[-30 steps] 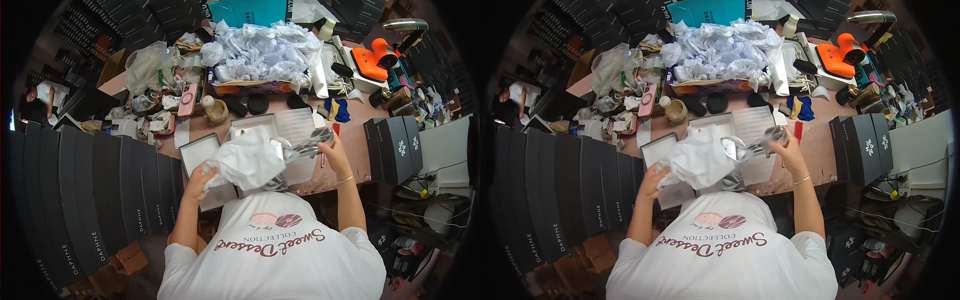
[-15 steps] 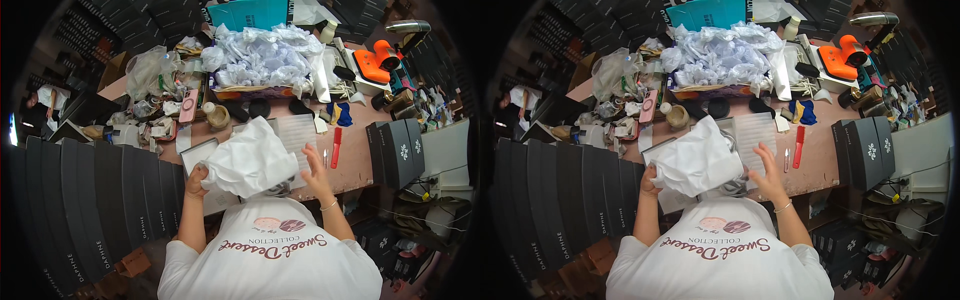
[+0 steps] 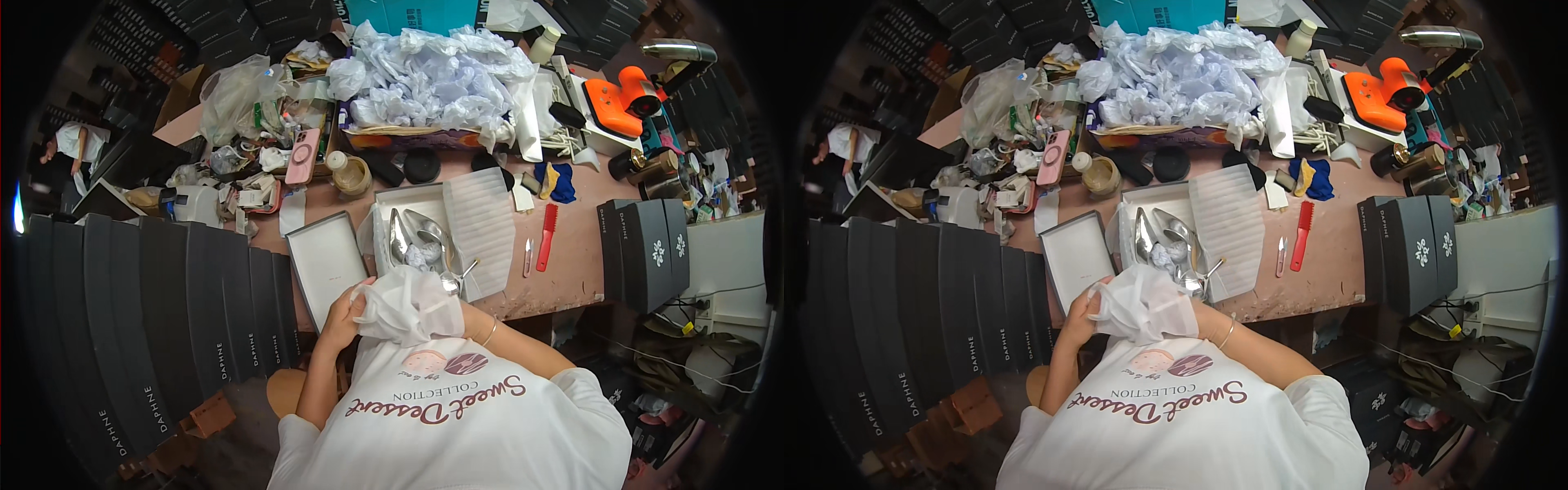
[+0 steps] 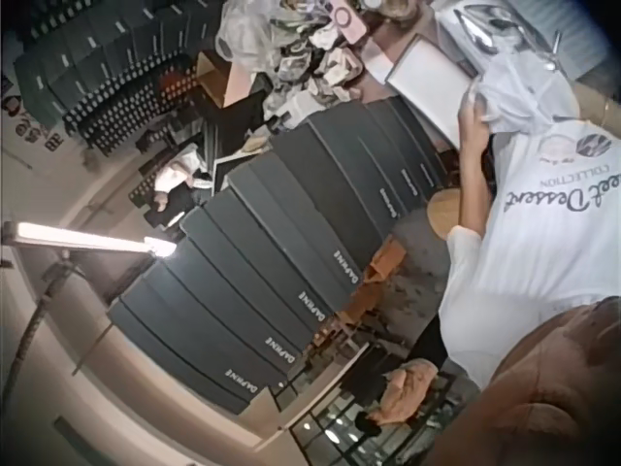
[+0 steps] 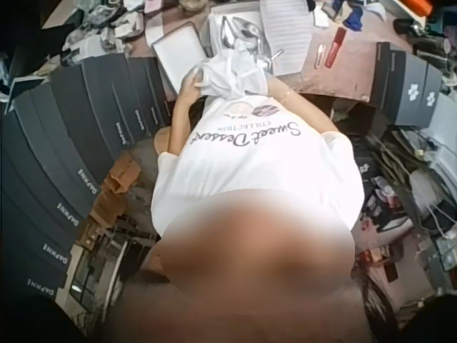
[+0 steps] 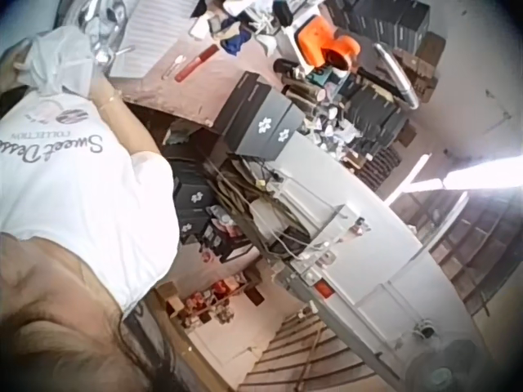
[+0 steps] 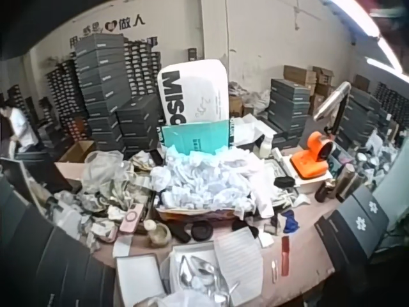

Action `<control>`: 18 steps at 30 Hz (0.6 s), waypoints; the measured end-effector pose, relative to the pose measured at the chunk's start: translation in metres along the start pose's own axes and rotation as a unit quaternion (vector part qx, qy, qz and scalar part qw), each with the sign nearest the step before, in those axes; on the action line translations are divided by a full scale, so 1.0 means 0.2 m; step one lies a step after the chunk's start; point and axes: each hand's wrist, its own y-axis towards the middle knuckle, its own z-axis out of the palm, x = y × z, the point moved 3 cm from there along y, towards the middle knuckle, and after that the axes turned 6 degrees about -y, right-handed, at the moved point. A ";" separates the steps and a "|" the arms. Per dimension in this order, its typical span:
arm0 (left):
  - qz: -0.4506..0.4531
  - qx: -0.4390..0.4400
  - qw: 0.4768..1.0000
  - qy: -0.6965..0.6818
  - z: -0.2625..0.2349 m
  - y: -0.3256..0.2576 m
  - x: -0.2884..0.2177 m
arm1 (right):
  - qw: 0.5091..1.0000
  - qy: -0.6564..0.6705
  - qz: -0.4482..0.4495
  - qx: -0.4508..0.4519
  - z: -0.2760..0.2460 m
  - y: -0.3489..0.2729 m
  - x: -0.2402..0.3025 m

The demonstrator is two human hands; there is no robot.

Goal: Cleaning a pair of silver high-heeled shoes and packing them into a shoebox with protective paper.

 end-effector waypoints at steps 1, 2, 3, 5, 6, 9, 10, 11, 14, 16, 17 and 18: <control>0.032 -0.045 0.995 0.078 -0.01 -0.03 0.01 | 0.988 -0.146 -0.027 0.050 0.02 0.01 -0.01; 0.036 -0.036 0.996 0.069 -0.02 -0.04 0.05 | 0.951 -0.288 -0.052 0.099 0.01 0.03 0.01; 0.068 -0.038 0.990 0.117 0.00 -0.06 0.02 | 0.890 -0.424 -0.076 0.149 0.02 0.06 0.01; 0.138 -0.032 0.966 0.214 0.07 -0.06 -0.10 | 0.871 -0.449 -0.154 0.125 0.06 0.15 -0.02; 0.183 -0.024 0.951 0.247 0.08 -0.04 -0.11 | 0.917 -0.358 -0.155 0.083 0.08 0.18 -0.04; 0.092 -0.137 0.981 0.097 -0.07 -0.02 -0.06 | 0.868 -0.451 -0.197 -0.061 0.07 0.14 0.08; 0.097 -0.200 0.975 0.007 -0.22 0.00 0.04 | 0.810 -0.537 -0.210 -0.105 0.09 0.09 0.18; 0.100 -0.262 0.956 -0.085 -0.38 0.00 0.14 | 0.867 -0.445 -0.121 -0.189 0.06 0.02 0.28; 0.170 -0.411 0.895 0.002 -0.60 0.01 -0.04 | 0.877 -0.317 -0.166 -0.322 -0.19 -0.14 0.43; 0.206 -0.421 0.824 0.319 -0.62 0.05 -0.14 | 0.733 -0.612 -0.143 -0.260 -0.11 -0.15 0.46; 0.090 -0.347 0.859 0.365 -0.68 0.11 -0.07 | 0.629 -0.737 -0.127 -0.214 -0.07 -0.15 0.46; 0.110 -0.354 0.825 0.426 -0.68 0.15 0.03 | 0.560 -0.802 -0.153 -0.139 -0.08 -0.11 0.36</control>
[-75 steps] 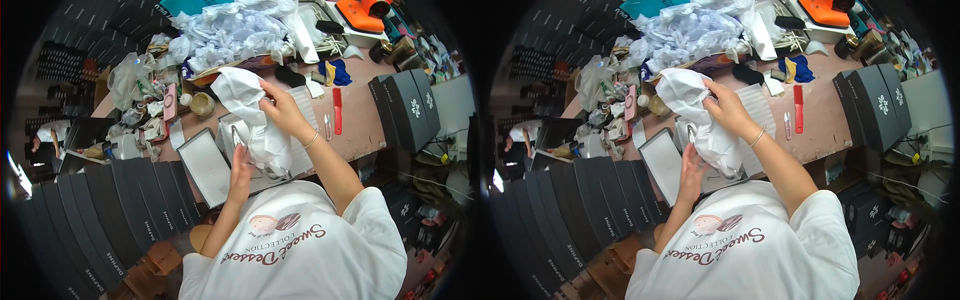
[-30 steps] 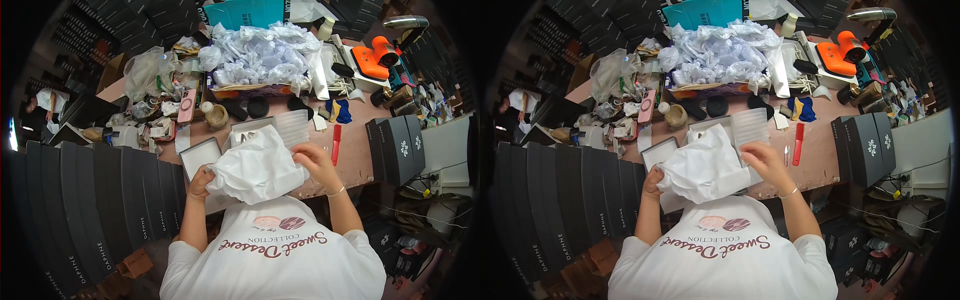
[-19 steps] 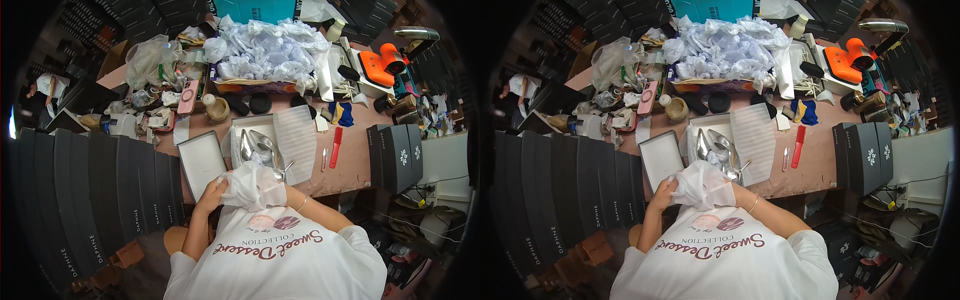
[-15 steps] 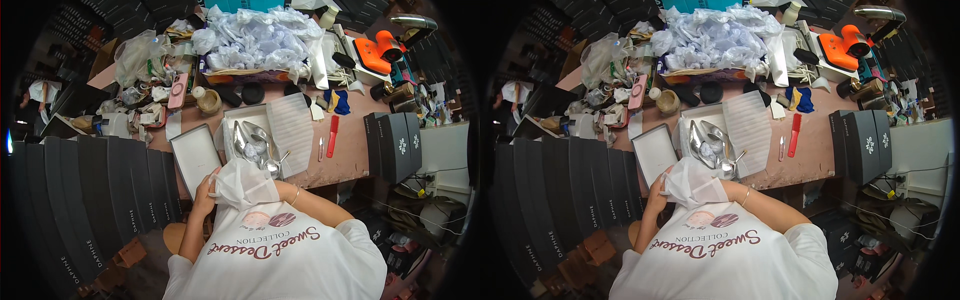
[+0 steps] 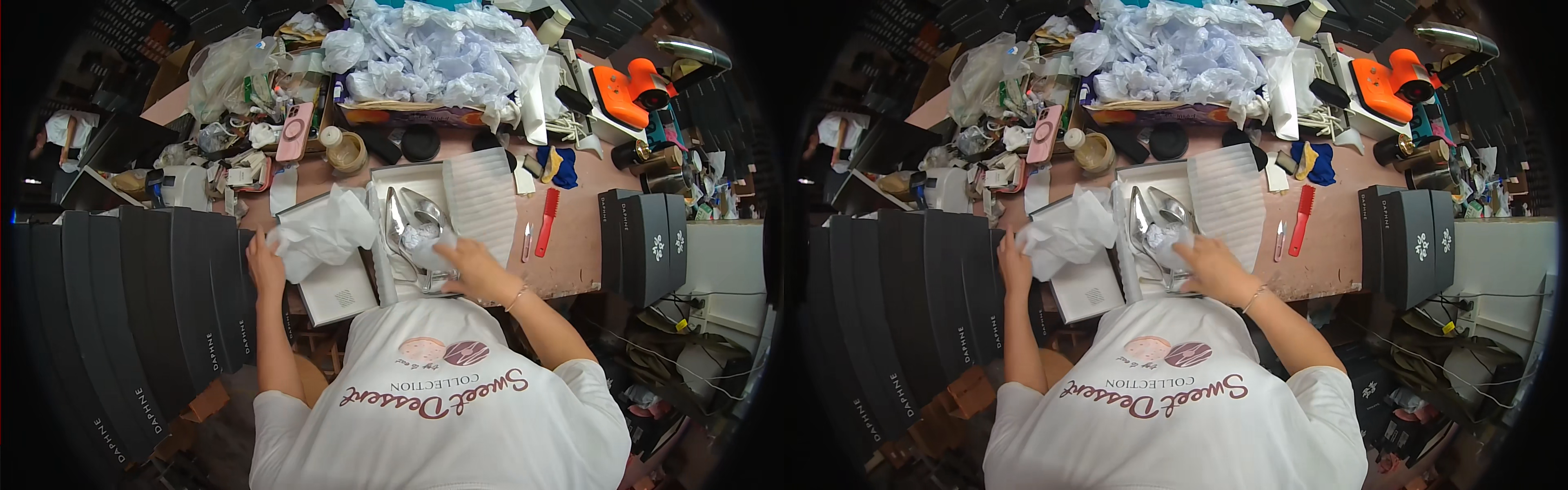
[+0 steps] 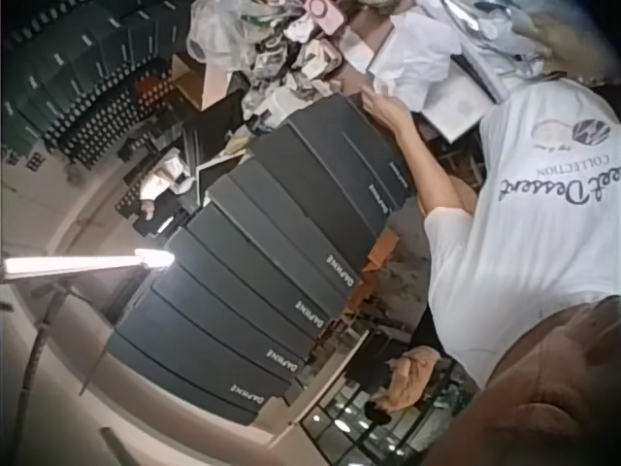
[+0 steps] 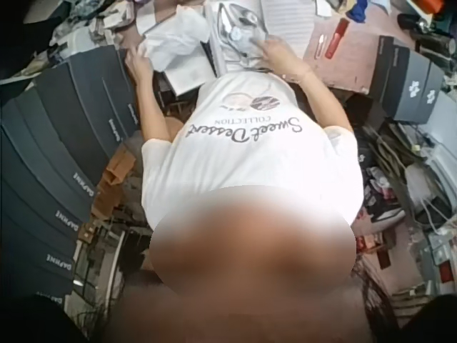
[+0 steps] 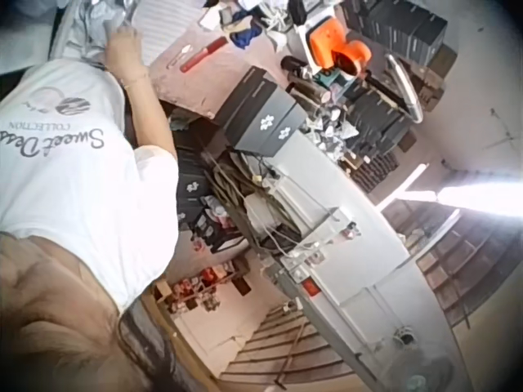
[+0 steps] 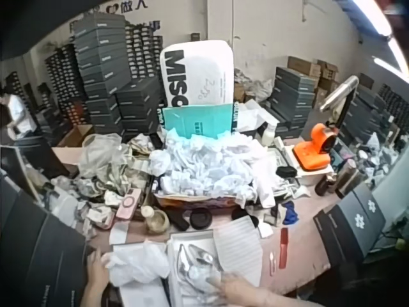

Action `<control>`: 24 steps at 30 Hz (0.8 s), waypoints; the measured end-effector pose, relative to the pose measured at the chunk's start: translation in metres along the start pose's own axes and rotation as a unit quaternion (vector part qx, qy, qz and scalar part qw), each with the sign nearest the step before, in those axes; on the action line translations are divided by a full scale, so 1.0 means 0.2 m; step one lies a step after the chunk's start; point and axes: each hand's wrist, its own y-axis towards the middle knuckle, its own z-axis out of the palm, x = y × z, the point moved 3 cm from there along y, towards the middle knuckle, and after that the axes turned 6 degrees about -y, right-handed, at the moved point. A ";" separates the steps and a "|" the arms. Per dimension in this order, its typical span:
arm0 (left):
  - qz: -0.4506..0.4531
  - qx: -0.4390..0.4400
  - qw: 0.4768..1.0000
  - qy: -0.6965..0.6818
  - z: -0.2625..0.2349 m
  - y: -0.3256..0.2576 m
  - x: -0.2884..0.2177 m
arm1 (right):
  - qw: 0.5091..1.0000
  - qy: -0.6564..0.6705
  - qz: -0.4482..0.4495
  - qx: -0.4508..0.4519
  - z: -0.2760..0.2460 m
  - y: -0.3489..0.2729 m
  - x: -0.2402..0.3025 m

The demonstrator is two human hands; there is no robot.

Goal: Cleaning a pair of silver high-heeled shoes and packing them into a shoebox with protective paper.

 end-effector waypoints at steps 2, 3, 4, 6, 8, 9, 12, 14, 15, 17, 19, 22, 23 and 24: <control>0.046 -0.024 0.998 0.035 0.07 0.00 -0.07 | 0.991 -0.118 -0.061 0.003 0.18 0.00 0.00; 0.052 -0.048 0.997 0.029 0.06 -0.02 -0.22 | 0.981 -0.176 -0.085 0.009 0.23 0.00 0.01; 0.083 -0.047 0.995 -0.017 0.05 -0.06 -0.35 | 0.983 -0.156 -0.083 0.041 0.19 0.02 0.02; 0.077 0.049 0.984 -0.152 0.14 -0.14 -0.47 | 0.998 -0.042 -0.012 0.044 0.13 0.03 0.00; -0.045 0.230 0.905 -0.355 0.34 -0.30 -0.47 | 0.996 0.073 0.035 0.032 0.01 0.01 0.01; -0.125 0.305 0.823 -0.463 0.45 -0.39 -0.49 | 0.990 0.130 0.046 0.021 -0.10 -0.01 0.05; -0.271 0.358 0.652 -0.611 0.61 -0.51 -0.67 | 0.979 0.201 0.033 -0.014 -0.20 -0.07 0.15; -0.396 0.361 0.448 -0.716 0.60 -0.47 -0.83 | 0.974 0.224 -0.003 -0.041 -0.20 -0.09 0.25; -0.392 0.355 0.434 -0.729 0.62 -0.44 -0.83 | 0.963 0.266 -0.007 -0.043 -0.17 -0.08 0.28; -0.388 0.341 0.403 -0.755 0.70 -0.36 -0.79 | 0.936 0.350 -0.014 -0.040 -0.08 -0.07 0.29; -0.443 0.282 0.458 -0.717 0.61 -0.31 -0.84 | 0.855 0.480 0.139 -0.141 -0.01 -0.03 0.13; -0.381 0.345 0.484 -0.708 0.59 -0.24 -0.52 | 0.925 0.277 0.190 -0.179 -0.01 0.15 -0.10; -0.399 0.340 0.487 -0.698 0.53 -0.24 -0.50 | 0.963 0.129 0.150 -0.184 0.03 0.19 -0.14; -0.418 0.334 0.491 -0.688 0.51 -0.25 -0.49 | 0.977 -0.023 0.105 -0.182 0.11 0.23 -0.18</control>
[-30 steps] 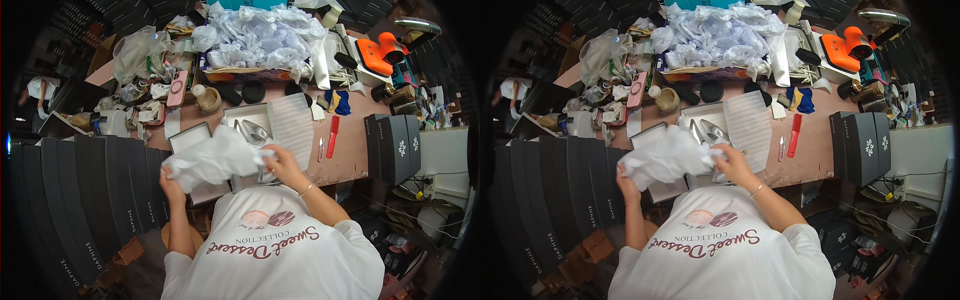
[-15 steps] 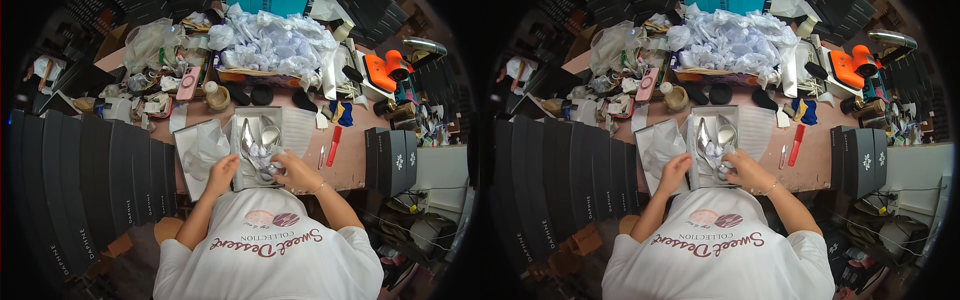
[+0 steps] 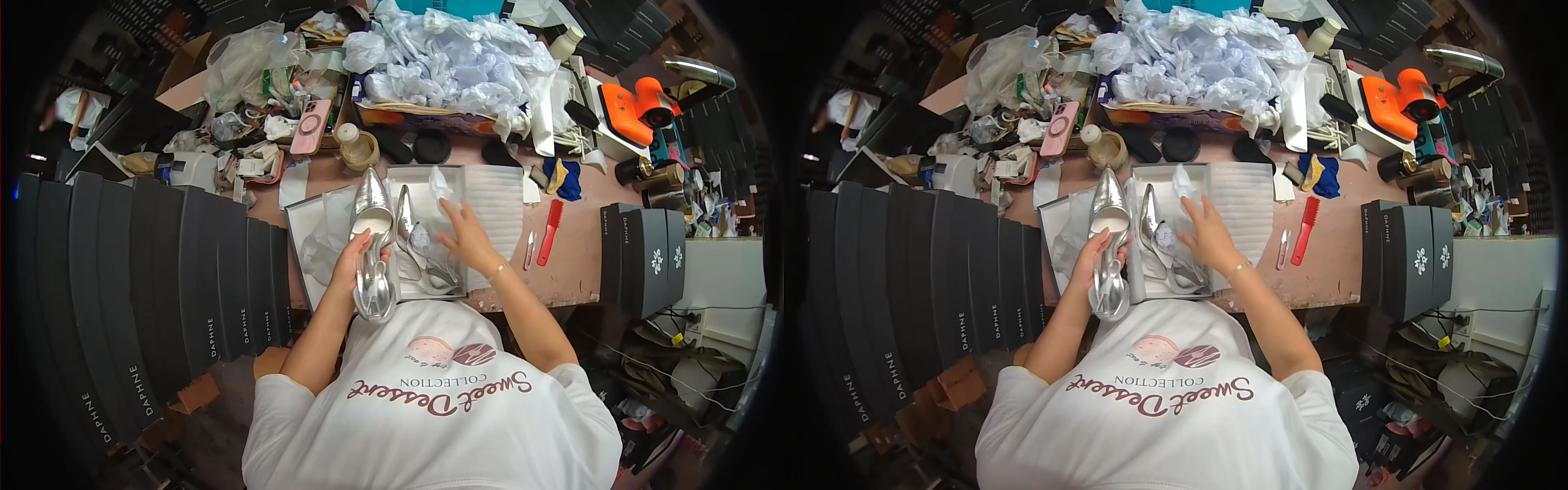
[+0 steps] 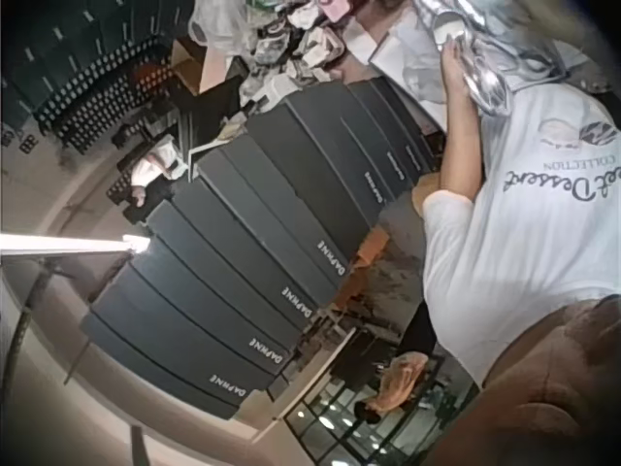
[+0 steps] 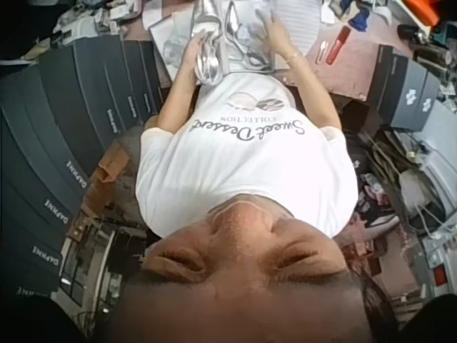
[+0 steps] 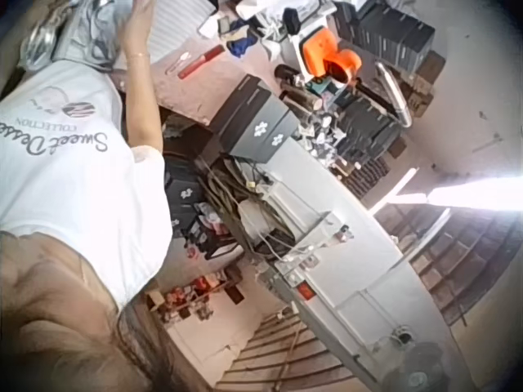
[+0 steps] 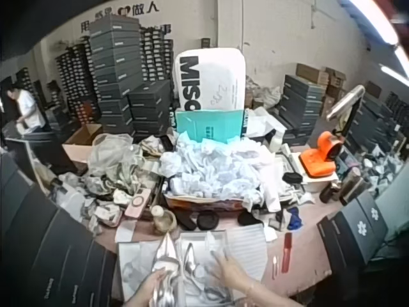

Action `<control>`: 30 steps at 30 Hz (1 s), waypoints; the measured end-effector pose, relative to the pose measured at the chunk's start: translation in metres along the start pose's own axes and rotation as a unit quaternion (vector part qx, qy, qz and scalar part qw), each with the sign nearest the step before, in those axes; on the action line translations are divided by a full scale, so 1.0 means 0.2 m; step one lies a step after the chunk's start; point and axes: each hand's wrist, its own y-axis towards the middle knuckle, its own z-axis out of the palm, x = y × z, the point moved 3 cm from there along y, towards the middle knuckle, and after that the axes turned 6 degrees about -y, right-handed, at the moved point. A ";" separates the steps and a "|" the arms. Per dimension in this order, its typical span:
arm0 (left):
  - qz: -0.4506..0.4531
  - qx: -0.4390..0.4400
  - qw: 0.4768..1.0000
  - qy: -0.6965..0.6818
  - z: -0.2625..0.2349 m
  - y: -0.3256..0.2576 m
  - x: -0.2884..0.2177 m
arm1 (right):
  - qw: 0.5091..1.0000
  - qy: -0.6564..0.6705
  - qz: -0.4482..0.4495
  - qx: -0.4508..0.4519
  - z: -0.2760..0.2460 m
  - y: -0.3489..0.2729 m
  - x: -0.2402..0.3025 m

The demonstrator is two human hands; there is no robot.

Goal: Cleaning a pair of silver high-heeled shoes and packing them into a shoebox with protective paper.

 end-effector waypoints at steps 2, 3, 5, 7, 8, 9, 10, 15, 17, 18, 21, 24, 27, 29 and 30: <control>-0.012 -0.014 1.000 -0.015 -0.01 -0.05 0.04 | 0.991 -0.116 -0.063 -0.002 0.06 0.06 0.03; -0.014 -0.023 0.999 -0.024 -0.03 -0.08 0.05 | 0.995 -0.071 -0.065 -0.014 0.04 0.09 0.05; 0.028 -0.044 0.998 -0.023 -0.05 -0.09 0.10 | 0.996 0.024 -0.077 -0.032 -0.07 0.13 0.14; 0.066 -0.066 0.994 -0.056 0.05 -0.11 0.11 | 0.977 0.150 -0.035 0.146 -0.14 0.11 0.28; 0.065 -0.097 0.989 -0.087 0.05 -0.10 0.12 | 0.950 0.207 -0.004 0.234 -0.14 0.06 0.32; 0.078 -0.103 0.987 -0.099 0.05 -0.08 0.12 | 0.960 0.149 -0.022 0.235 -0.09 0.02 0.30; 0.090 -0.108 0.984 -0.110 0.03 -0.07 0.11 | 0.968 0.088 -0.037 0.234 0.01 -0.02 0.24; 0.085 -0.096 0.990 -0.067 0.03 -0.09 0.10 | 0.982 0.062 0.039 0.176 0.42 -0.20 0.05; 0.083 -0.107 0.989 -0.064 0.06 -0.12 0.11 | 0.985 0.022 0.024 0.168 0.38 -0.22 0.03; 0.085 -0.107 0.988 -0.067 0.06 -0.12 0.12 | 0.981 0.000 0.022 0.195 0.26 -0.21 0.05; 0.070 -0.084 0.990 -0.086 0.01 -0.10 0.14 | 0.971 -0.058 0.061 0.222 0.02 -0.15 0.10; 0.079 -0.096 0.990 -0.067 0.03 -0.10 0.14 | 0.997 -0.064 -0.007 0.040 -0.07 -0.08 0.14; 0.067 -0.008 0.998 0.007 0.01 -0.09 0.14 | 0.987 0.161 -0.008 0.014 -0.11 0.00 0.30; 0.028 0.004 0.998 0.059 0.03 -0.09 0.11 | 0.920 0.378 0.041 0.090 -0.09 0.07 0.36; 0.011 -0.002 0.995 0.100 0.06 -0.11 0.09 | 0.862 0.484 0.066 0.131 -0.04 0.11 0.35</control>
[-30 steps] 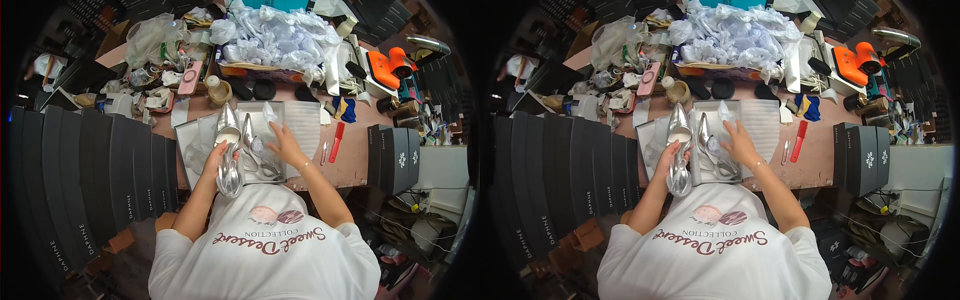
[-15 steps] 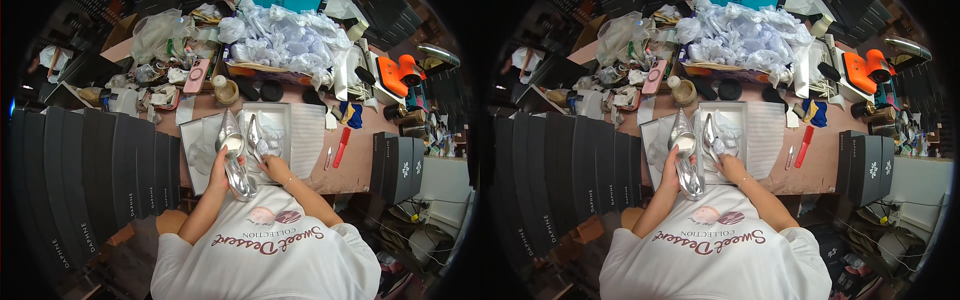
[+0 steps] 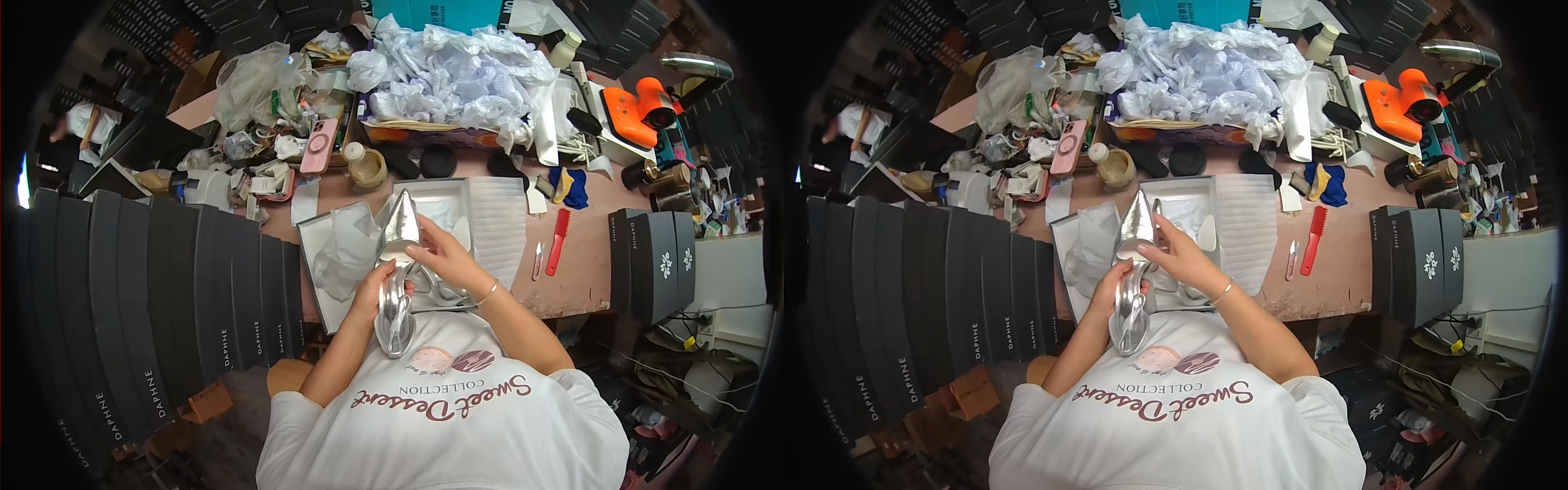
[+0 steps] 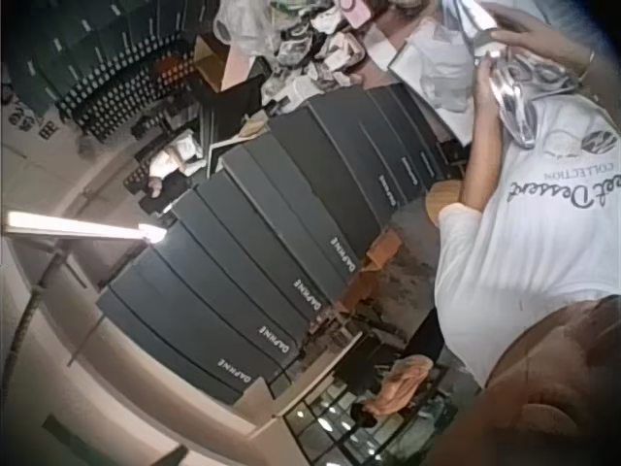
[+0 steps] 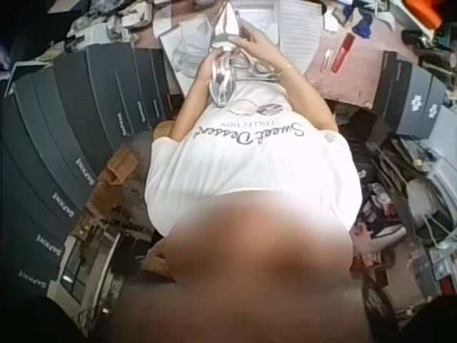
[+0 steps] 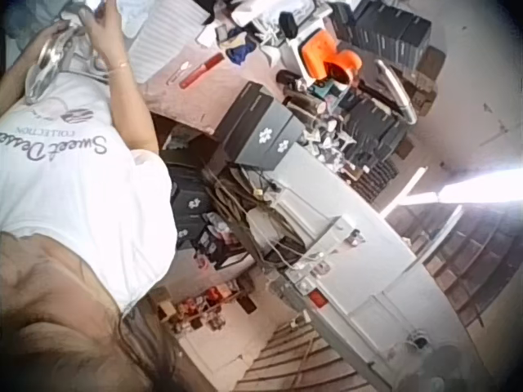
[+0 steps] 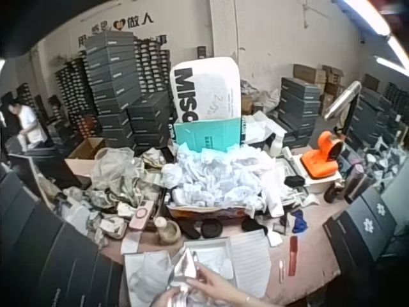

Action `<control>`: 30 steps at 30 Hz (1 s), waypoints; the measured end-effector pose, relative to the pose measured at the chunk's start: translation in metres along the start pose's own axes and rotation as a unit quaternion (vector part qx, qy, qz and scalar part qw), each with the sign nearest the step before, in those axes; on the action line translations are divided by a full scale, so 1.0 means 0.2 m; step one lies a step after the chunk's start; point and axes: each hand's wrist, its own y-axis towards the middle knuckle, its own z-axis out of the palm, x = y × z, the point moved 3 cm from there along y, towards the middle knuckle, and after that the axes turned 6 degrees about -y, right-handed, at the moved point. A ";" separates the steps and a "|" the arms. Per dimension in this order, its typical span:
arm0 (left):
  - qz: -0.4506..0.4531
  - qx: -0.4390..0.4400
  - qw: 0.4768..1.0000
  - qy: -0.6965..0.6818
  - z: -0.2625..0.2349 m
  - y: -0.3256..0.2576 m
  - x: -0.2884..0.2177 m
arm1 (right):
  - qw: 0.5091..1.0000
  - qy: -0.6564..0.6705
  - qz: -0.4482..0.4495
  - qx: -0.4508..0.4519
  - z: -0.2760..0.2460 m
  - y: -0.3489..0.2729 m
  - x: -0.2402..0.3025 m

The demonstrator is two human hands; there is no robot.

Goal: Cleaning a pair of silver high-heeled shoes and packing them into a shoebox with protective paper.

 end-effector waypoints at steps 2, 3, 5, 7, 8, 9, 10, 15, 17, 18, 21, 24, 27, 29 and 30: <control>0.136 -0.045 0.983 0.118 0.06 -0.02 0.00 | 0.993 0.108 0.038 0.033 0.03 0.03 -0.04; 0.199 -0.043 0.951 0.234 0.11 -0.04 -0.01 | 0.995 0.091 0.047 0.019 0.01 0.02 -0.06; 0.326 -0.041 0.838 0.437 0.19 -0.14 -0.12 | 0.992 0.015 0.122 0.028 0.01 -0.04 -0.01; 0.313 0.044 0.709 0.630 0.21 -0.09 -0.15 | 0.993 -0.066 0.090 0.041 0.04 -0.08 0.03; 0.300 0.052 0.757 0.578 0.25 -0.08 -0.13 | 0.995 -0.079 0.054 0.022 0.04 -0.11 0.00; 0.295 0.067 0.764 0.569 0.26 -0.07 -0.12 | 0.996 -0.088 0.012 0.009 0.05 -0.12 0.02; 0.291 0.081 0.772 0.559 0.27 -0.05 -0.12 | 0.997 -0.078 0.006 0.021 0.03 -0.15 0.03; 0.299 0.103 0.798 0.513 0.42 0.01 -0.13 | 0.989 0.106 0.091 0.045 -0.12 -0.26 0.18; 0.244 0.120 0.843 0.465 0.55 0.02 -0.17 | 0.983 0.144 0.111 0.006 -0.18 -0.26 0.16; 0.195 0.125 0.897 0.376 0.55 0.05 -0.19 | 0.978 0.183 0.095 0.016 -0.22 -0.26 0.15; 0.050 0.135 0.987 0.069 0.61 0.06 -0.24 | 0.961 0.273 0.048 -0.026 -0.40 -0.23 0.15; 0.045 0.201 0.974 -0.090 0.67 0.04 -0.24 | 0.985 0.027 0.006 -0.168 -0.63 -0.18 0.05; 0.007 0.282 0.941 -0.186 0.67 0.00 -0.16 | 0.972 -0.138 -0.020 -0.189 -0.72 -0.11 -0.10; -0.008 0.323 0.933 -0.161 0.70 0.00 -0.14 | 0.960 -0.207 -0.043 -0.184 -0.73 -0.09 -0.21; -0.019 0.332 0.931 -0.152 0.71 0.00 -0.12 | 0.947 -0.256 -0.065 -0.183 -0.73 -0.07 -0.26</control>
